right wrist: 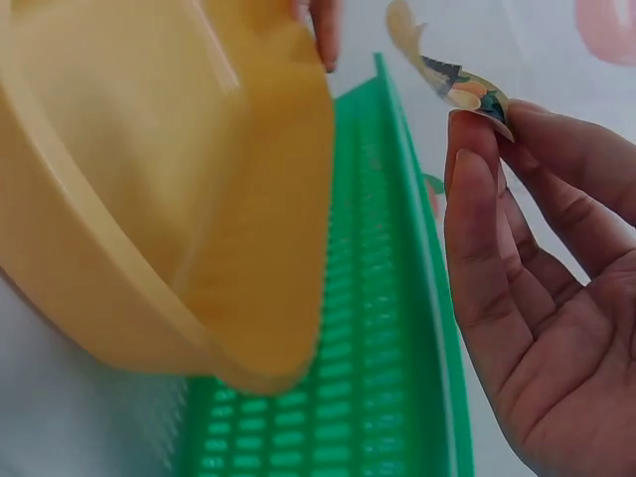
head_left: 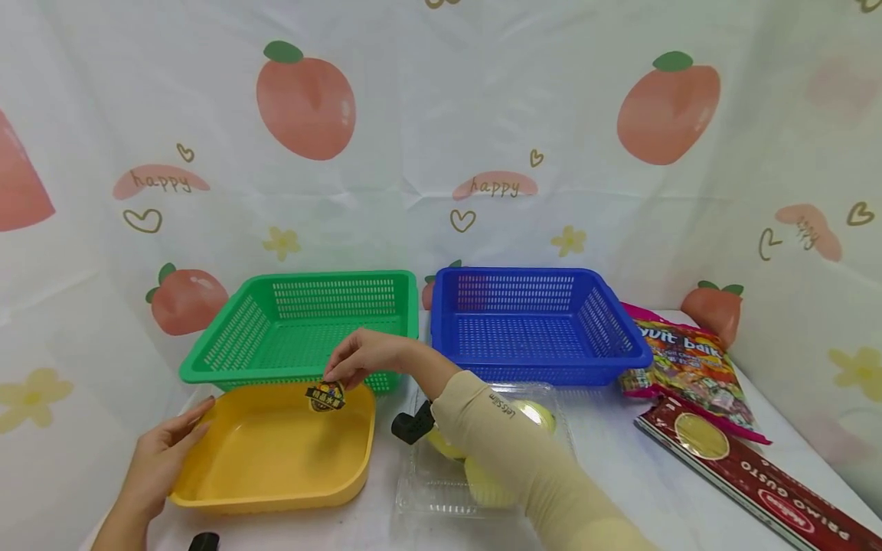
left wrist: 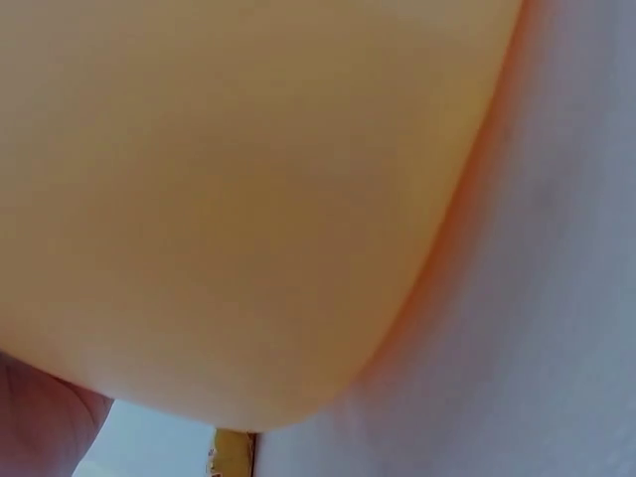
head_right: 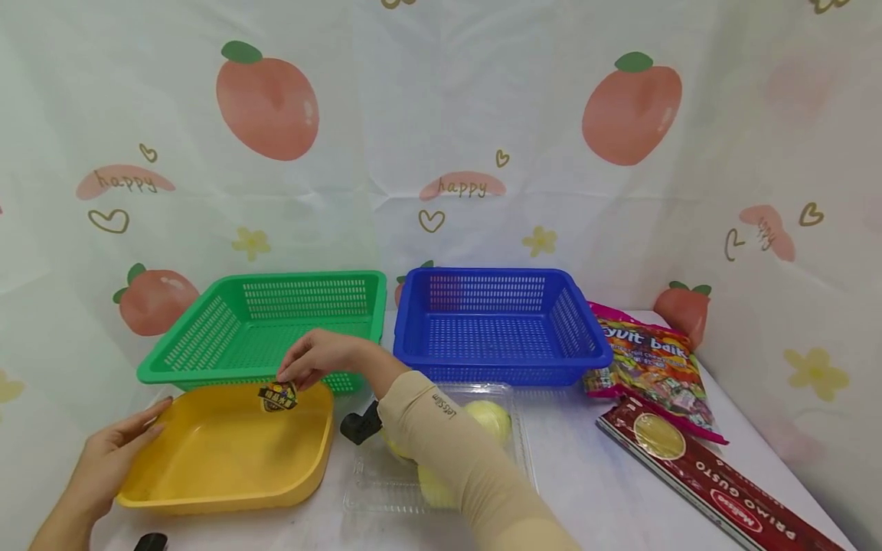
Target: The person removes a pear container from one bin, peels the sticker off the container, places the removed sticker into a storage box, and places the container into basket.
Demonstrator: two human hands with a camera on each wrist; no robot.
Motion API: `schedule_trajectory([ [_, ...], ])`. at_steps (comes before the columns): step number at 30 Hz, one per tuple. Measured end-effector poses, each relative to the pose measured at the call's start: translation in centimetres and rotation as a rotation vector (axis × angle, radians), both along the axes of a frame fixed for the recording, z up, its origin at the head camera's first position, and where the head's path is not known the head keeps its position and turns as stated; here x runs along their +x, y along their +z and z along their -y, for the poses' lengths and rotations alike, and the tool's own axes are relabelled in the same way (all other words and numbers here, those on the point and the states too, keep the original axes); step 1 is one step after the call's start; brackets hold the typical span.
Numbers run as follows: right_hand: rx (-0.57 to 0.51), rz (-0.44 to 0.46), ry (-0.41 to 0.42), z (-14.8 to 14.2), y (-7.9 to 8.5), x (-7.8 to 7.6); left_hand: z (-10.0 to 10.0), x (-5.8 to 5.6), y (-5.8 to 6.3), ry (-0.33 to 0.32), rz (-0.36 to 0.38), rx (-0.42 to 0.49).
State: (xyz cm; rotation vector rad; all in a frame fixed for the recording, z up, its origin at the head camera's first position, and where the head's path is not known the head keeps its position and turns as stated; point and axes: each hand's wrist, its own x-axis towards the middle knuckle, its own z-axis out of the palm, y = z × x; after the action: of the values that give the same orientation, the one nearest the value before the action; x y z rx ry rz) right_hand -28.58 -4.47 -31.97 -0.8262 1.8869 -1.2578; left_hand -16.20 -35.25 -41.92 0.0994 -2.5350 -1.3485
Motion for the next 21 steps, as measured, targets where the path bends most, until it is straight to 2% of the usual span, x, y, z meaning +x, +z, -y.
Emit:
schedule_trajectory([
  [7,0.039,-0.002,0.022,2.0,-0.8,1.0,0.0,0.0,-0.1,0.008,-0.032,0.058],
  [13,0.08,-0.02,0.028,3.5,-1.3,1.7,-0.3,0.1,-0.1,0.069,-0.01,0.01],
  [21,0.083,-0.02,0.013,4.7,-2.2,2.0,-0.2,0.1,-0.1,0.084,0.039,-0.005],
])
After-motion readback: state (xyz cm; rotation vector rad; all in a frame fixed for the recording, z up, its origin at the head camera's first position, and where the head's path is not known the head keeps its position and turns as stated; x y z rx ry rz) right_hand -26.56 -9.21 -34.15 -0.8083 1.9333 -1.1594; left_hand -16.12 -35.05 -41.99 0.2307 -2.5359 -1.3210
